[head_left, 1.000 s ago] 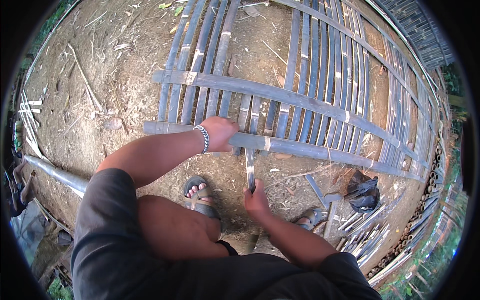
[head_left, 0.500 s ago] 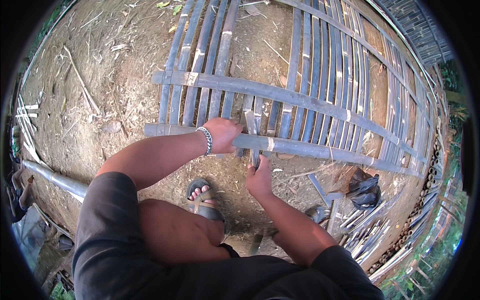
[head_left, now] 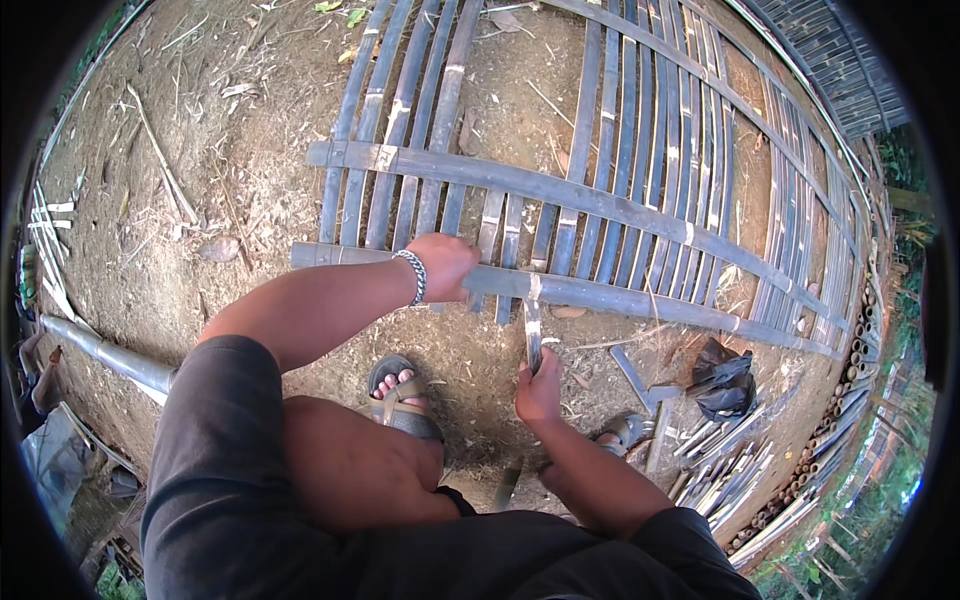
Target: The person weaves thin bamboo strips through a larger bamboo frame, using a wooden mallet to hammer them into alignment and securing a section by hand with wire.
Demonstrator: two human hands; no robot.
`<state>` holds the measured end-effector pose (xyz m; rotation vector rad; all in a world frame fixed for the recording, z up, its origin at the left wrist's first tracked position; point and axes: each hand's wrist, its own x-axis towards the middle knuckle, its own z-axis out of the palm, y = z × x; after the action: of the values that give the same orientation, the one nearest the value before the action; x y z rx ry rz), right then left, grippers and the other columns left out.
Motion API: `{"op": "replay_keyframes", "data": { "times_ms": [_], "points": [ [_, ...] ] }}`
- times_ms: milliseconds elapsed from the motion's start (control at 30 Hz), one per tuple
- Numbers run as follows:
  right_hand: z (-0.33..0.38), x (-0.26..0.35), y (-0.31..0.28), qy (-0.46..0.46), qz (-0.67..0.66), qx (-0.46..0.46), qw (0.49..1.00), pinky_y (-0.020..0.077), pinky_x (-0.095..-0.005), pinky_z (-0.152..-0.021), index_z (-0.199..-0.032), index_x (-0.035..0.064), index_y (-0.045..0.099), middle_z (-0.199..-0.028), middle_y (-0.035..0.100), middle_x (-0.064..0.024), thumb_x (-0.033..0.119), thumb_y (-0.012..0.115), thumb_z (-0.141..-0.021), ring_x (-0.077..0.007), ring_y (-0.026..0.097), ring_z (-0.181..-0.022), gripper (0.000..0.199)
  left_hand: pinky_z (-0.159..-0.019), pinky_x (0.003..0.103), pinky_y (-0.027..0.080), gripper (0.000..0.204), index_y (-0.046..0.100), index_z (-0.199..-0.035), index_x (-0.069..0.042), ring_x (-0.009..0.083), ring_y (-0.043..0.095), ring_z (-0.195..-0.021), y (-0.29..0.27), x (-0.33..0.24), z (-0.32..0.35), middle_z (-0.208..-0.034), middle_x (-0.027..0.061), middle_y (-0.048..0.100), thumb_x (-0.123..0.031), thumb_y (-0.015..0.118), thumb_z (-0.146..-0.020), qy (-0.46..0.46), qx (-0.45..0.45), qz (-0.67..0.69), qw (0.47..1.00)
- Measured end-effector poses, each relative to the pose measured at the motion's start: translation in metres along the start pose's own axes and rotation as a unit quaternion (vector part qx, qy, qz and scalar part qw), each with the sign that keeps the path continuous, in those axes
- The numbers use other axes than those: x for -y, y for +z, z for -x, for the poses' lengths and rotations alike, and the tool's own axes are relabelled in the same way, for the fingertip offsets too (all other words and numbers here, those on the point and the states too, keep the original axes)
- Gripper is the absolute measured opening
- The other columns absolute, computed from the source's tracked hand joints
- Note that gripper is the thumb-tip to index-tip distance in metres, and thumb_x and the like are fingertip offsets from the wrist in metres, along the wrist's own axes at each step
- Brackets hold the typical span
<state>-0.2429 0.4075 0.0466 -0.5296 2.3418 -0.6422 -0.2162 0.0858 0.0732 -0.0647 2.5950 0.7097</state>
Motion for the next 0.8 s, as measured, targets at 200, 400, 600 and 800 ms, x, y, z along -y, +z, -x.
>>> {"op": "replay_keyframes", "data": {
  "times_ms": [200, 400, 600, 800],
  "points": [
    [-0.022, 0.018, -0.009, 0.031, -0.018, 0.014, 0.999, 0.0465, -0.0509, -0.092, -0.134, -0.0022, 0.037, -0.128, 0.04, -0.0301, 0.008, 0.059, -0.096, -0.05, 0.053, -0.108, 0.045, -0.086, 0.044, 0.056, 0.043, 0.065, -0.105, 0.0, 0.035, 0.069, -0.097, 0.004, 0.002, -0.004, -0.104, 0.0178, 0.067, -0.029, 0.076, -0.074, -0.005, 0.006, -0.006, 1.0],
    [-0.018, 0.004, -0.02, 0.051, 0.045, 0.029, 0.997, 0.0488, -0.0527, -0.092, -0.134, 0.0018, 0.04, -0.127, 0.045, -0.0269, 0.015, 0.061, -0.095, -0.0483, 0.055, -0.11, 0.046, -0.086, 0.044, 0.056, 0.042, 0.064, -0.105, 0.0, 0.0351, 0.068, -0.097, 0.01, 0.004, -0.009, -0.104, 0.0175, 0.067, -0.028, 0.074, -0.075, -0.013, 0.013, -0.009, 1.0],
    [-0.02, 0.026, -0.038, 0.061, 0.167, 0.08, 0.981, 0.0499, -0.0532, -0.093, -0.133, 0.0075, 0.045, -0.127, 0.051, -0.0223, 0.027, 0.066, -0.091, -0.0434, 0.057, -0.114, 0.052, -0.086, 0.044, 0.057, 0.043, 0.064, -0.107, -0.001, 0.0339, 0.068, -0.098, 0.009, 0.003, -0.008, -0.105, 0.0173, 0.067, -0.029, 0.073, -0.075, -0.012, 0.009, -0.012, 1.0],
    [-0.021, 0.018, -0.044, 0.034, 0.153, 0.111, 0.981, 0.0512, -0.0529, -0.088, -0.131, 0.0053, 0.046, -0.126, 0.056, -0.0248, 0.029, 0.066, -0.091, -0.0458, 0.063, -0.103, 0.05, -0.086, 0.044, 0.057, 0.044, 0.065, -0.107, 0.0, 0.0343, 0.069, -0.097, 0.008, 0.005, -0.008, -0.104, 0.0178, 0.067, -0.029, 0.074, -0.075, -0.008, 0.012, -0.01, 1.0]
  ]
}}
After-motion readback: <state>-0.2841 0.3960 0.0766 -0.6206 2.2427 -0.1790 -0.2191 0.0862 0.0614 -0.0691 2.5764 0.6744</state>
